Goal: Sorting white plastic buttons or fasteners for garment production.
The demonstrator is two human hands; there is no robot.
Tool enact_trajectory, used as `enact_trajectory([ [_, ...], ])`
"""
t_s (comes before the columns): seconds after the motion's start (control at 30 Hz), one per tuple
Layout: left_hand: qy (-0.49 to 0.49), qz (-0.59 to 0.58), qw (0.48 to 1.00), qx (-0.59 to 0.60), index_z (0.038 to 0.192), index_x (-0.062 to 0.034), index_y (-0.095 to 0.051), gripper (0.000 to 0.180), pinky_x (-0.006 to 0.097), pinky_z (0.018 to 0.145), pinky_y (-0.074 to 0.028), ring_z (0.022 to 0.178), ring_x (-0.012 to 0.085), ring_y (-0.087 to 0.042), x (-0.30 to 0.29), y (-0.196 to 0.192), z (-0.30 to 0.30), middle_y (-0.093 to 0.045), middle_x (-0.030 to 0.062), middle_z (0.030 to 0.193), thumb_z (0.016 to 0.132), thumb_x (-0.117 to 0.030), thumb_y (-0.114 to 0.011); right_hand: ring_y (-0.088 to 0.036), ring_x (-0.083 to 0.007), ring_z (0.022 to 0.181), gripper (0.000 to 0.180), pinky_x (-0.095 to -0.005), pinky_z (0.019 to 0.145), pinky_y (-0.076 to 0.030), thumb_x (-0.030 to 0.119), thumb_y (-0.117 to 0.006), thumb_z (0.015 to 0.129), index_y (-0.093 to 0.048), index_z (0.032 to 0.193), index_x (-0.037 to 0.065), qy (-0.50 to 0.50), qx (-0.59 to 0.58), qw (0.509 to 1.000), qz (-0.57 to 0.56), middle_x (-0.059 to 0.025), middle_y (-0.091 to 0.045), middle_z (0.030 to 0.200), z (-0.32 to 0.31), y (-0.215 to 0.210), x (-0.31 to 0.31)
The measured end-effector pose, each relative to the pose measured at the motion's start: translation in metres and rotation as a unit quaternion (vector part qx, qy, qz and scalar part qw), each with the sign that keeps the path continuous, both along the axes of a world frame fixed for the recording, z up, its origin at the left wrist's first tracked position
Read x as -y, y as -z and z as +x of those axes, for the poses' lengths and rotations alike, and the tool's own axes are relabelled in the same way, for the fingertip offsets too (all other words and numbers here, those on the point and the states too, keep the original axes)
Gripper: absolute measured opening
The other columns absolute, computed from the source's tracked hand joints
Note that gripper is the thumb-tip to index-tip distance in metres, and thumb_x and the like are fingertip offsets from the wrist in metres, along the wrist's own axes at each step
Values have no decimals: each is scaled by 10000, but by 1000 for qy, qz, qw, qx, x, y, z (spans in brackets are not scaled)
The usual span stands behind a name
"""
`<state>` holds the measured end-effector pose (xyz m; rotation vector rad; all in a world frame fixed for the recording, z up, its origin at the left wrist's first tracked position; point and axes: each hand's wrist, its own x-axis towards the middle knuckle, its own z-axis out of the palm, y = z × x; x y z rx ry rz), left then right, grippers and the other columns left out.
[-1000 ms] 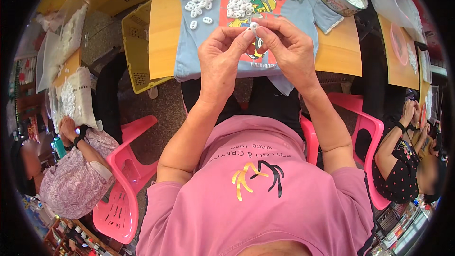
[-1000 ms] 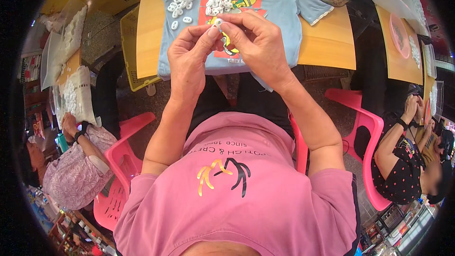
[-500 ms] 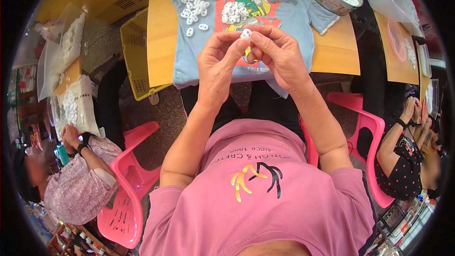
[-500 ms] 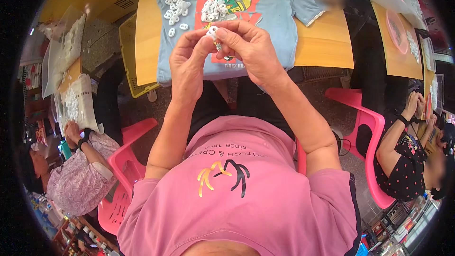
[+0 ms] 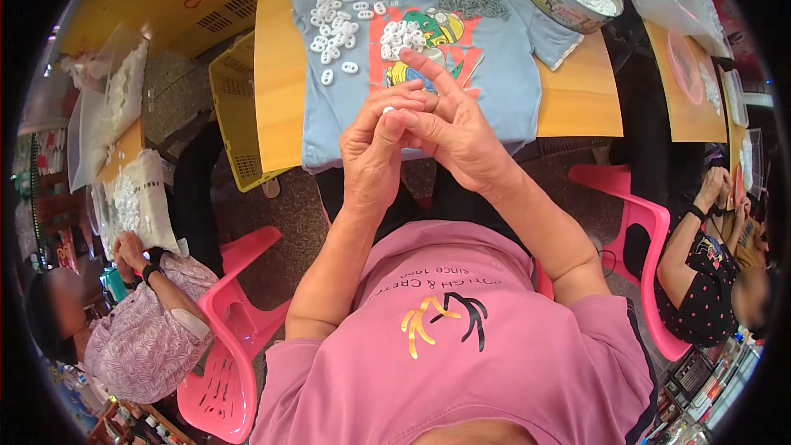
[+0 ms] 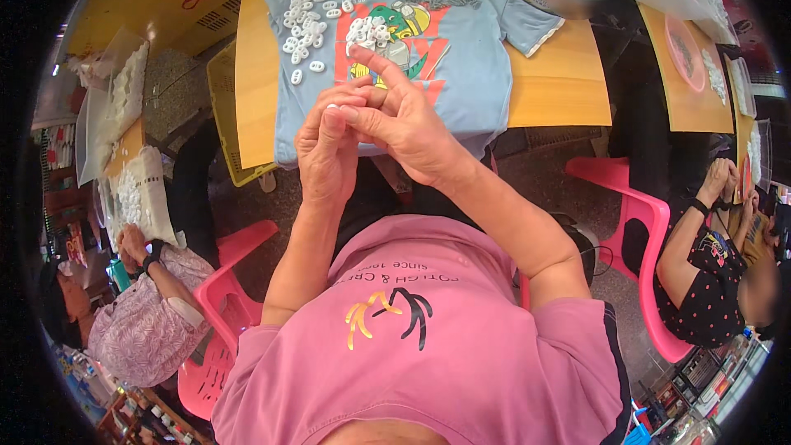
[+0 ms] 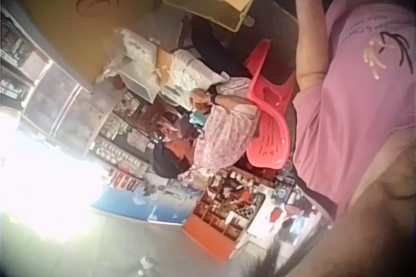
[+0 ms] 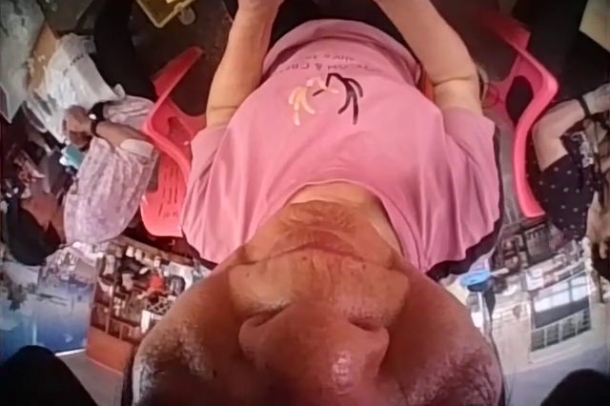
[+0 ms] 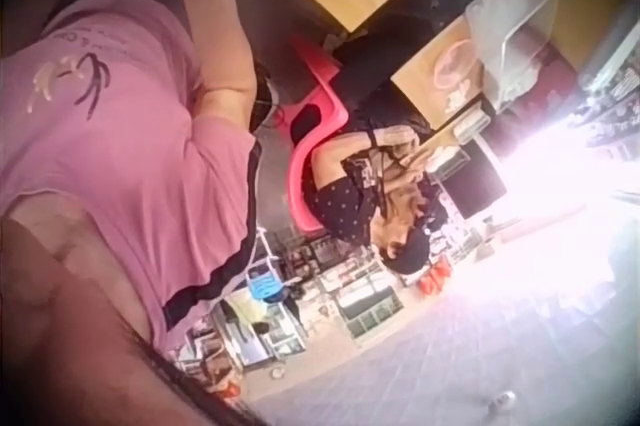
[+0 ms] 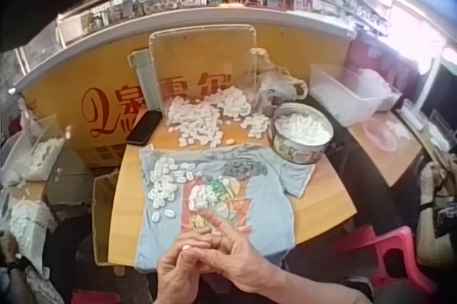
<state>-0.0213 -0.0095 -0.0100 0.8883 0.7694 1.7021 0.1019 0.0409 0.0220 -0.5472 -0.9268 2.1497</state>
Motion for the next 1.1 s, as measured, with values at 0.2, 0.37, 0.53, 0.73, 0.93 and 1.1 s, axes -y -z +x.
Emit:
enact_trajectory([
  [0.2,-66,-8,989,-129,1081,-6,-651,235,286,869,-485,1052,173,-582,-2,-4,-27,-629,100,1091,961,-202,-602,-609,-96,821,543,-235,737,-505,131,-650,927,-422,1414,60,-46,68,994,72,-40,-650,978,-2,-2,-13],
  [0.37,-247,-110,942,-197,1185,44,-617,285,220,767,-457,813,76,-563,-2,-16,-102,-610,17,902,933,-90,-628,-584,-101,661,167,-261,608,-477,121,-674,891,-707,1007,5,140,314,840,420,-65,-673,892,9,24,-66],
  [0.53,-310,-174,888,-292,1221,35,-599,359,227,785,-465,838,93,-560,-7,18,-192,-595,41,976,912,-136,-665,-629,-207,728,128,-317,623,-496,121,-692,838,-710,949,61,152,415,680,585,-73,-640,856,0,33,-89],
  [0.73,-336,-247,755,-507,1362,-42,-489,585,372,1029,-396,1225,281,-475,-13,58,-223,-450,168,1334,877,-299,-690,-634,-256,769,110,-377,649,-514,158,-694,828,-708,916,94,126,455,601,645,-57,-613,889,-10,34,-90],
  [0.93,-369,-151,776,-489,1266,-36,-561,406,336,945,-439,1146,229,-514,-8,13,-164,-503,133,1264,903,-192,-657,-630,-237,739,96,-348,625,-505,148,-687,835,-690,897,76,159,438,600,650,-56,-610,864,-6,37,-94],
  [1.1,-367,-27,826,-428,1116,-9,-627,220,277,798,-485,939,144,-580,-12,-11,-106,-604,90,1066,902,-59,-642,-575,-124,656,133,-261,571,-454,159,-672,881,-672,919,31,161,423,714,534,-20,-611,815,4,34,-92],
])
